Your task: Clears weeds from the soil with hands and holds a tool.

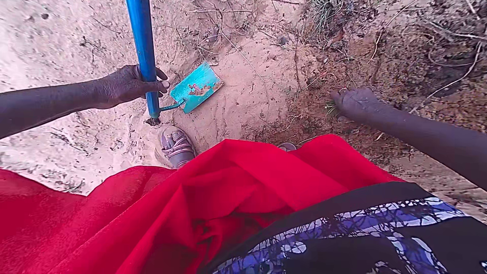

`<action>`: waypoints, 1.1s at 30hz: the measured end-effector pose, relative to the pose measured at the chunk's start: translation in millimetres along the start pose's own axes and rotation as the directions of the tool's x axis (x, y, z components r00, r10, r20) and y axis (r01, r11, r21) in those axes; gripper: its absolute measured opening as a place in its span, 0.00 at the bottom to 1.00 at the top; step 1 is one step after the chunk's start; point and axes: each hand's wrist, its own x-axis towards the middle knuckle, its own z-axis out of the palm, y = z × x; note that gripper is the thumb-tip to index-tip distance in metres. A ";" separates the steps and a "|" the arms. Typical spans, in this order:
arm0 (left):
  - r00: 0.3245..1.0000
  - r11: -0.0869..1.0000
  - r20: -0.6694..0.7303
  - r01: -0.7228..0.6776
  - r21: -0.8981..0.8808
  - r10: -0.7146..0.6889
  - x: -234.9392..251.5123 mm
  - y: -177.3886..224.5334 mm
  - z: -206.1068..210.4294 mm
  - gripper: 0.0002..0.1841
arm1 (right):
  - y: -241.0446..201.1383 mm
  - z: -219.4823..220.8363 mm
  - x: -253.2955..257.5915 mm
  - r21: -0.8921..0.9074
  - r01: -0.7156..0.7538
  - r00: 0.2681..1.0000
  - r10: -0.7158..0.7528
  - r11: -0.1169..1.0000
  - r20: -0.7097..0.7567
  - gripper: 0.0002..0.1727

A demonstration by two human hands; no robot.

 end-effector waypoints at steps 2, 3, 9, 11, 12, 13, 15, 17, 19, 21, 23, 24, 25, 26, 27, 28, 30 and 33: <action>1.000 1.000 -0.004 0.009 -0.017 -0.009 0.3 0.2 0.2 0.13 | -5.1 -6.1 -1.2 0.051 -0.078 0.995 0.074 0.996 0.073 0.14; 1.000 1.000 -0.004 0.003 -0.021 -0.003 0.9 -0.4 -0.3 0.13 | -2.9 -5.9 1.3 0.089 -0.103 0.992 0.095 0.991 0.083 0.14; 1.000 0.999 0.003 -0.016 -0.042 0.016 0.1 -2.8 0.1 0.12 | 13.5 -0.3 21.1 0.197 -0.185 0.972 0.150 0.963 0.181 0.12; 1.000 0.999 0.000 -0.016 -0.041 0.016 0.2 -1.2 -0.6 0.13 | 21.1 3.6 19.2 0.253 -0.142 0.983 0.106 0.957 0.152 0.12; 1.000 0.999 -0.001 -0.018 -0.035 0.018 0.8 -2.2 -1.5 0.13 | 22.5 6.4 16.5 0.273 -0.136 0.985 0.101 0.952 0.138 0.11; 1.000 0.999 0.002 -0.014 -0.031 0.014 0.9 -3.0 -1.5 0.13 | 22.4 8.1 12.4 0.283 -0.146 0.985 0.112 0.948 0.135 0.11; 1.000 1.000 0.007 -0.017 -0.020 0.017 1.1 -3.0 -1.8 0.13 | 22.9 8.8 6.0 0.296 -0.192 0.976 0.152 0.936 0.153 0.12; 1.000 1.000 0.013 -0.024 -0.012 0.024 1.5 -3.4 -2.3 0.14 | 23.5 9.1 2.7 0.298 -0.215 0.971 0.170 0.930 0.170 0.12; 1.000 1.000 0.015 -0.024 -0.005 0.024 1.3 -3.3 -2.4 0.14 | 22.9 8.8 2.6 0.272 -0.216 0.967 0.167 0.938 0.194 0.12; 1.000 1.000 0.010 -0.024 -0.014 0.024 1.8 -3.5 -1.9 0.14 | 23.6 1.6 -1.5 0.283 -0.196 0.969 0.140 0.939 0.205 0.13; 1.000 1.000 0.005 -0.023 -0.021 0.023 1.5 -2.6 -2.7 0.14 | 22.4 -31.5 -21.2 0.381 -0.180 0.981 0.136 0.907 0.140 0.14; 1.000 0.999 0.004 -0.027 -0.026 0.027 1.7 -3.2 -3.3 0.13 | 21.8 -52.8 -34.9 0.438 -0.170 0.985 0.166 0.883 0.049 0.15; 1.000 0.999 0.009 -0.028 -0.029 0.028 1.0 -4.2 -3.0 0.13 | 22.4 -68.2 -46.7 0.475 -0.160 0.976 0.211 0.865 -0.056 0.17; 1.000 0.999 0.016 -0.023 -0.036 0.023 0.5 -4.1 -2.0 0.13 | 26.4 -76.5 -53.2 0.473 -0.158 0.956 0.255 0.866 -0.146 0.18; 1.000 0.999 0.017 -0.020 -0.038 0.021 1.1 -3.4 -2.9 0.12 | 31.5 -81.0 -53.5 0.447 -0.171 0.939 0.282 0.878 -0.195 0.19; 1.000 0.999 0.016 -0.019 -0.036 0.020 1.9 -2.7 -4.0 0.13 | 34.4 -81.7 -51.1 0.416 -0.181 0.937 0.284 0.891 -0.202 0.19; 1.000 1.000 0.024 -0.017 -0.018 0.017 2.6 -2.0 -4.6 0.13 | 28.5 -72.3 -40.9 0.339 -0.166 0.961 0.229 0.926 -0.153 0.21; 1.000 1.000 0.014 -0.013 -0.002 0.013 -0.5 1.4 -0.6 0.12 | 3.8 -41.4 -20.3 0.148 -0.063 0.992 0.078 0.987 -0.098 0.15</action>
